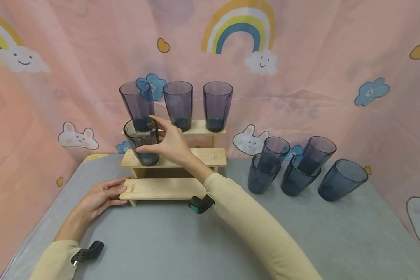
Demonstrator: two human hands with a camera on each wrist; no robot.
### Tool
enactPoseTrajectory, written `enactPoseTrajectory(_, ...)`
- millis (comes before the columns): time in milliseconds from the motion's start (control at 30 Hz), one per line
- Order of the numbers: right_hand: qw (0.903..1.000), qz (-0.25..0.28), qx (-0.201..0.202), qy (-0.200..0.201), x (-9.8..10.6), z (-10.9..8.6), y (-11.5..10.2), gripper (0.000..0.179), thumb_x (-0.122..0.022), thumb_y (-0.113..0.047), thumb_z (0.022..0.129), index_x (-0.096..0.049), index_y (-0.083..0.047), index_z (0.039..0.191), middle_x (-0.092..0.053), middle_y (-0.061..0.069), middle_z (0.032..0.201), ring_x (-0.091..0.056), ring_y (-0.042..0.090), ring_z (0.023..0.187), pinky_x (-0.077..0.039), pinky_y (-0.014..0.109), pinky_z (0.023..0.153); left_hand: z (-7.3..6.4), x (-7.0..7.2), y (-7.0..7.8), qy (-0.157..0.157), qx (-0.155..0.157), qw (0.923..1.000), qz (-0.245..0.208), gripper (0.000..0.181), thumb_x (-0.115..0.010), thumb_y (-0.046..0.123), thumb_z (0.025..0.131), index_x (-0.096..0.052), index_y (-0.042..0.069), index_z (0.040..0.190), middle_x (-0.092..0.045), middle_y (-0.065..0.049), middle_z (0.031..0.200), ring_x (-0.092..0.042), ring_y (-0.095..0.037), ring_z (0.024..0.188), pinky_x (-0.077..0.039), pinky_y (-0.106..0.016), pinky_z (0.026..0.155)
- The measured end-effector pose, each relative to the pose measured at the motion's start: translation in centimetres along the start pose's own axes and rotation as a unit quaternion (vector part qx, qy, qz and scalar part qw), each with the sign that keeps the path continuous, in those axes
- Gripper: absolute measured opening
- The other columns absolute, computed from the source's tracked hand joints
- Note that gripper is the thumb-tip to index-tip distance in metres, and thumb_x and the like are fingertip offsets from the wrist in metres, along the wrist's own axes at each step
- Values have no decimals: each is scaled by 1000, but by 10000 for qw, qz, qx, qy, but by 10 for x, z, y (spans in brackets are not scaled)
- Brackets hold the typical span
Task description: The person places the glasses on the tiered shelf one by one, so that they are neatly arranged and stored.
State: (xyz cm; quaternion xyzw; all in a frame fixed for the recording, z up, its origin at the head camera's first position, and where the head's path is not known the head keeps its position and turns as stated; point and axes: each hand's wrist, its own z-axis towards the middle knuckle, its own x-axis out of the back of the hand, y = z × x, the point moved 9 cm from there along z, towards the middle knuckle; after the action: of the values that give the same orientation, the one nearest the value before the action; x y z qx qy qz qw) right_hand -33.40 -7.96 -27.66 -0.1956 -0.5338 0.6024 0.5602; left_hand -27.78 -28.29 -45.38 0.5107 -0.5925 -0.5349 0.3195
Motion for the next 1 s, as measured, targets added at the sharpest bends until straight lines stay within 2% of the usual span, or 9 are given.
enactPoseTrajectory(267, 9995, -103, -168, 231, -18, 10, 7, 93, -88, -27, 74, -38, -17, 152, -41, 6, 152, -53, 24, 127, -50, 29, 101, 4, -2, -1, -19, -32, 10000, 36, 70, -54, 6, 101, -8, -13, 151, -60, 6, 116, -66, -17, 101, -60, -35, 82)
enactPoseTrajectory(767, 9946, -858, -86, 578, -22, 8, 0, 93, -86, -38, 75, -37, -14, 151, -50, 8, 143, -57, 21, 120, -53, 27, 95, 3, 1, 0, -27, -13, 10000, 27, 72, -54, 8, 101, -6, -10, 152, -59, 6, 117, -66, -17, 101, -60, -34, 83)
enactPoseTrajectory(867, 9935, -992, -126, 536, -22, 8, 0, 95, -85, -40, 75, -35, -14, 151, -51, 7, 141, -56, 20, 121, -53, 28, 95, 3, 1, -2, -7, 24, 10000, 8, 72, -54, 8, 101, -7, -10, 152, -60, 6, 117, -66, -17, 102, -59, -33, 83)
enactPoseTrajectory(1000, 9952, -870, -307, 310, -17, 3, 3, 100, -85, -42, 75, -29, -17, 154, -49, 5, 142, -53, 20, 125, -51, 34, 99, 1, 2, -4, 70, 72, 9999, -26, 72, -56, 8, 101, -9, -10, 152, -60, 5, 117, -66, -17, 101, -59, -34, 83)
